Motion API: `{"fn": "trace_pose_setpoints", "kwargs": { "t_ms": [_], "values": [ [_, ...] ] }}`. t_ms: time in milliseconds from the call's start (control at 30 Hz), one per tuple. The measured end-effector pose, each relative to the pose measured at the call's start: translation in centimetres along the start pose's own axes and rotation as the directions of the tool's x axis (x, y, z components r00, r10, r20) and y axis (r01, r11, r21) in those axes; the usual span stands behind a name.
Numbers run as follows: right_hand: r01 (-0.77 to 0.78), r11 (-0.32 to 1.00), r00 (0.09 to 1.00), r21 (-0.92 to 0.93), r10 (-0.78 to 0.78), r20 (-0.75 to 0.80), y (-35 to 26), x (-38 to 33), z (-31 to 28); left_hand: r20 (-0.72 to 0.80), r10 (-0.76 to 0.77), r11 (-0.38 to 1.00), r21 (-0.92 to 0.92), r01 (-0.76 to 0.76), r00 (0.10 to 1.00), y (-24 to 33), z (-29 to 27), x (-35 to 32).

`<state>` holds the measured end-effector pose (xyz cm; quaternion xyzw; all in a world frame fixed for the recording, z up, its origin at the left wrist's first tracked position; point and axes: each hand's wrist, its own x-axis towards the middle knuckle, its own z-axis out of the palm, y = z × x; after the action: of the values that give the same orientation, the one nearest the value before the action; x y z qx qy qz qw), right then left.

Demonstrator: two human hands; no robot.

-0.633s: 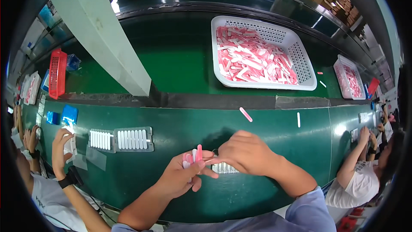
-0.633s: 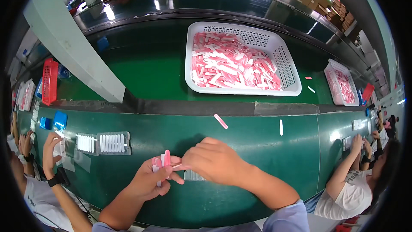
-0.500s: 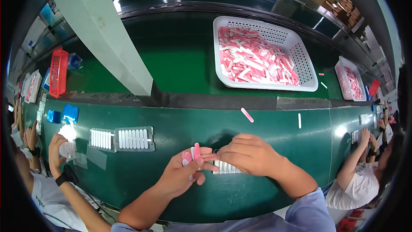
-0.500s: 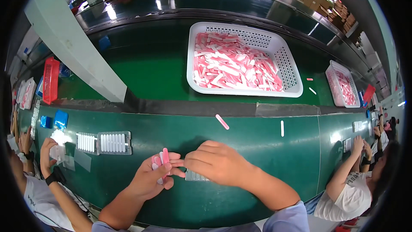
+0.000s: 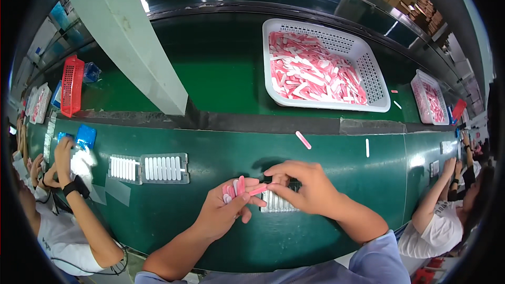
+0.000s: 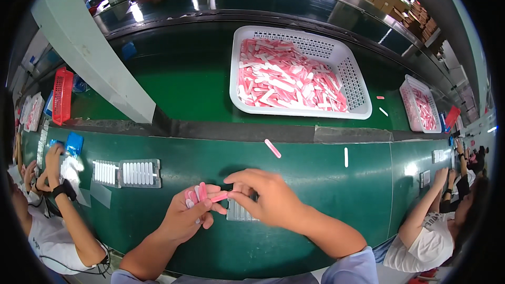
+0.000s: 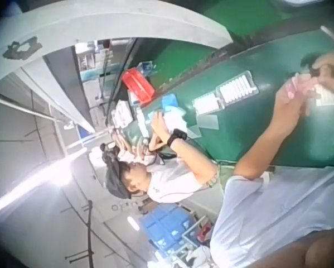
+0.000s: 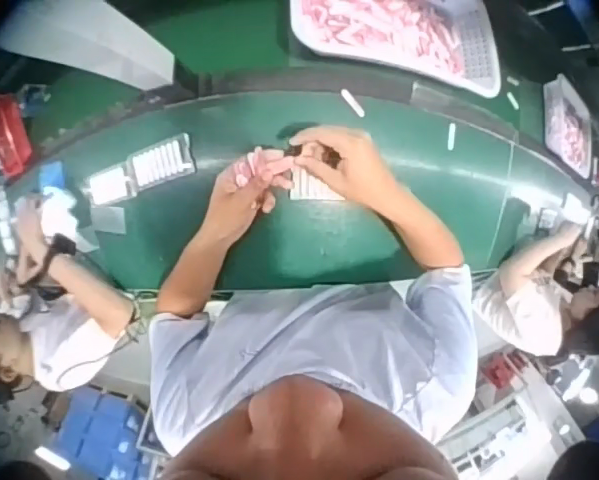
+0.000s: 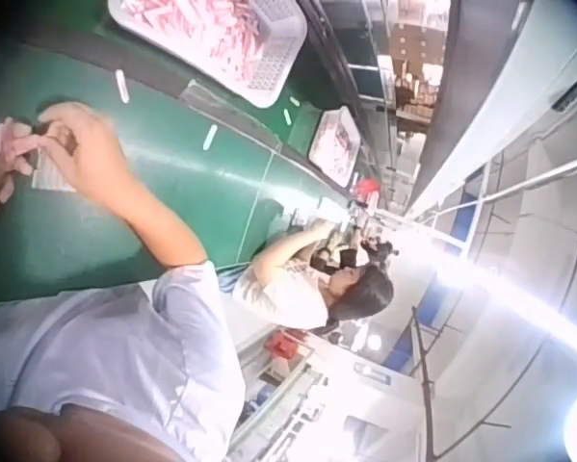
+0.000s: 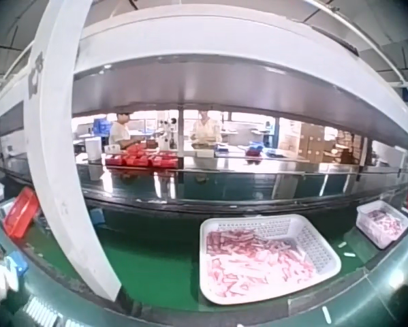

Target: The person assembles small white and pink plastic components by hand, placing them into a clear tray on an assembly line.

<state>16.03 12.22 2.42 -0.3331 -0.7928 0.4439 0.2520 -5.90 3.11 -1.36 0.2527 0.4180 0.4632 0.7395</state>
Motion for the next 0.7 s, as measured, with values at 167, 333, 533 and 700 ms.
{"fn": "trace_pose_setpoints", "kwargs": {
  "t_ms": [167, 333, 533, 700],
  "values": [
    [-0.085, 0.996, 0.996, -0.027, 0.086, 0.025, 0.2, 0.2, -2.1, -0.072, -0.056, 0.995, -0.083, 0.05, 0.996, 0.5, 0.4, -0.1],
    [0.096, 0.902, 0.993, -0.42, -0.116, -0.022, -2.1, -1.2, -1.8, -0.082, -0.197, 0.932, -0.325, 0.16, 0.977, 0.9, -0.5, 0.0],
    [0.312, 0.733, 0.95, -0.604, -0.242, 0.196, 0.1, -5.5, 2.3, -0.043, -0.202, 0.925, -0.337, 0.177, 0.978, 0.9, -0.4, 0.0],
    [0.186, 0.769, 0.982, -0.612, -0.13, 0.135, -1.3, -5.7, 2.5, -0.032, -0.19, 0.931, -0.325, 0.169, 0.981, 1.4, -0.2, 0.0]
  ]
}}
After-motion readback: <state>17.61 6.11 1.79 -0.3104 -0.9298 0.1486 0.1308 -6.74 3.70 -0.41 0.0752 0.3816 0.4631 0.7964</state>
